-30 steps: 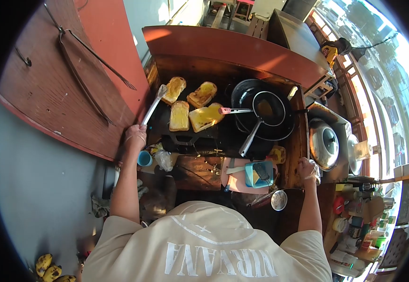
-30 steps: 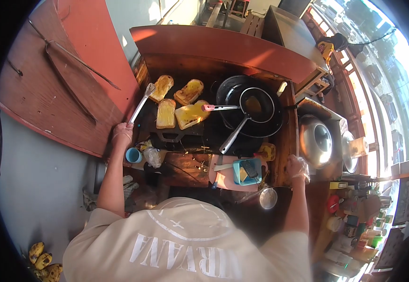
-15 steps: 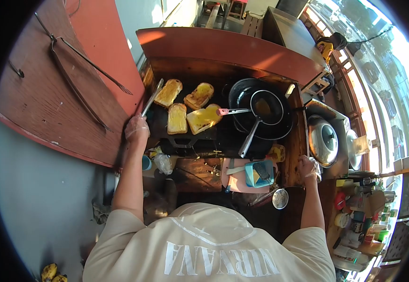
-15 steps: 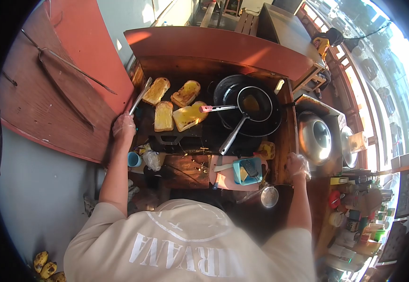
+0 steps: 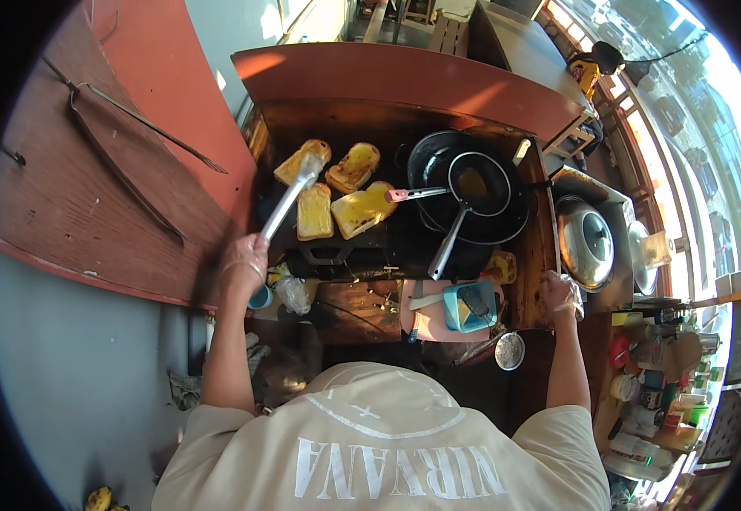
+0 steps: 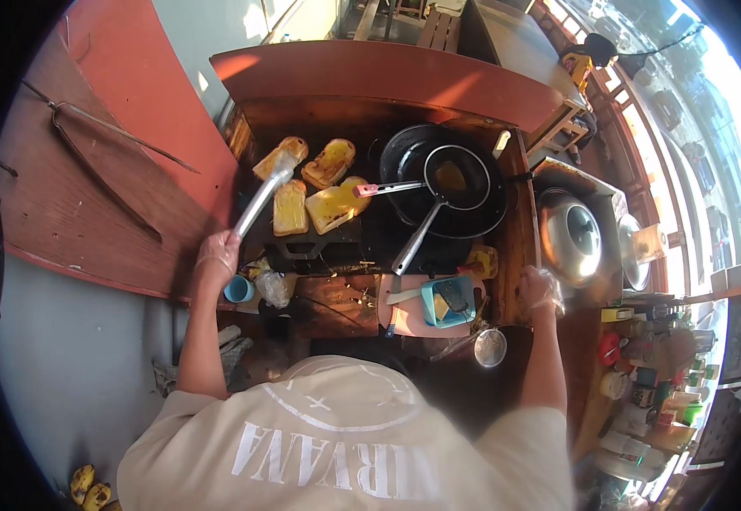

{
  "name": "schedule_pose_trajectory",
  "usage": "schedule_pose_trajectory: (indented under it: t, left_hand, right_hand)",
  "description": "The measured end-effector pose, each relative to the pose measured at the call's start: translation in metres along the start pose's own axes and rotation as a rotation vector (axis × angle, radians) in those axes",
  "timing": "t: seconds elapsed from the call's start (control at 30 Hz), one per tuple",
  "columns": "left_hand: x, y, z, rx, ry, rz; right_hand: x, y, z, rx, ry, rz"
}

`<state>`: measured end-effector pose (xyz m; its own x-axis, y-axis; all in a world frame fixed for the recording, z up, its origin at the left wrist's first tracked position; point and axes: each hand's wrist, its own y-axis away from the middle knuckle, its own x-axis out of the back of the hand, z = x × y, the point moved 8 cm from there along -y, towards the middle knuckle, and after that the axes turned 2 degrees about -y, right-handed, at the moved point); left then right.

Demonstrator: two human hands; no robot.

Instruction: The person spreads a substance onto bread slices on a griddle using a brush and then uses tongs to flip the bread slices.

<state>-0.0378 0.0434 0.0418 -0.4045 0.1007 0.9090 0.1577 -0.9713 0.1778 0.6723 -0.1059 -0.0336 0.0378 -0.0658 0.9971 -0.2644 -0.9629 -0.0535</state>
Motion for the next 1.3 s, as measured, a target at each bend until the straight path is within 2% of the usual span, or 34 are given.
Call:
schedule_pose_trajectory:
  t: [0.07,0.2,0.27,0.3,0.33,0.4,0.47,0.6,0.67,0.73,0.8,0.87,0.9,0.97,1.03,1.2,1.27,1.3]
  left_hand:
    - [0.001,0.025,0.006,-0.039,0.069,-0.071]
    - [0.003,0.043,-0.007,-0.039,0.03,-0.059]
    - [-0.03,0.038,-0.026,0.051,0.353,-0.145]
    - [-0.02,0.043,0.001,-0.055,0.302,-0.156]
    - [-0.01,0.044,0.022,-0.058,0.297,-0.156]
    - [0.008,0.039,0.065,-0.095,-0.058,-0.17]
    - [0.017,0.019,0.089,-0.059,-0.101,-0.17]
    - [-0.004,-0.041,0.111,-0.369,-0.607,-0.283]
    - [0.006,-0.054,0.121,-0.323,-0.595,-0.243]
    - [-0.011,-0.072,0.115,-0.447,-0.815,-0.339]
    - [-0.014,-0.073,0.102,-0.423,-0.761,-0.392]
    - [-0.004,-0.044,0.078,-0.039,-0.24,-0.504]
    - [-0.009,-0.038,0.075,-0.055,-0.257,-0.509]
    - [-0.021,-0.032,0.053,0.185,0.155,-0.446]
    - [-0.033,-0.034,0.04,0.21,0.178,-0.479]
    - [-0.047,-0.028,0.024,0.278,0.367,-0.533]
    - [-0.057,-0.035,0.029,0.241,0.436,-0.501]
    - [-0.057,-0.035,0.032,0.283,0.503,-0.456]
  right_hand:
    - [-0.015,-0.004,0.013,0.038,-0.04,0.025]
    - [-0.006,-0.002,0.007,0.012,0.011,0.022]
    - [-0.004,0.0,0.002,0.065,-0.011,0.042]
    - [-0.005,0.0,0.001,0.062,-0.015,0.04]
    - [-0.005,-0.001,0.001,0.06,-0.022,0.064]
    - [-0.002,0.0,0.001,0.049,-0.029,0.09]
    - [0.006,0.001,-0.005,0.06,-0.027,0.103]
    - [0.003,-0.001,-0.002,0.067,-0.066,0.063]
    - [0.007,0.0,-0.004,0.065,-0.077,0.071]
    - [0.008,0.001,-0.004,0.038,-0.083,0.06]
    - [0.006,-0.001,-0.001,0.034,-0.087,0.065]
    - [0.005,0.0,-0.003,0.077,-0.066,0.097]
    - [0.003,0.002,0.001,0.054,-0.072,0.096]
    - [0.001,0.001,0.003,0.023,-0.074,0.061]
    - [0.003,0.002,0.0,-0.046,-0.053,-0.008]
    - [0.008,0.003,-0.004,-0.017,-0.053,-0.003]
    - [0.004,0.001,-0.005,0.01,-0.062,0.011]
    - [0.003,0.002,-0.004,-0.007,-0.063,0.002]
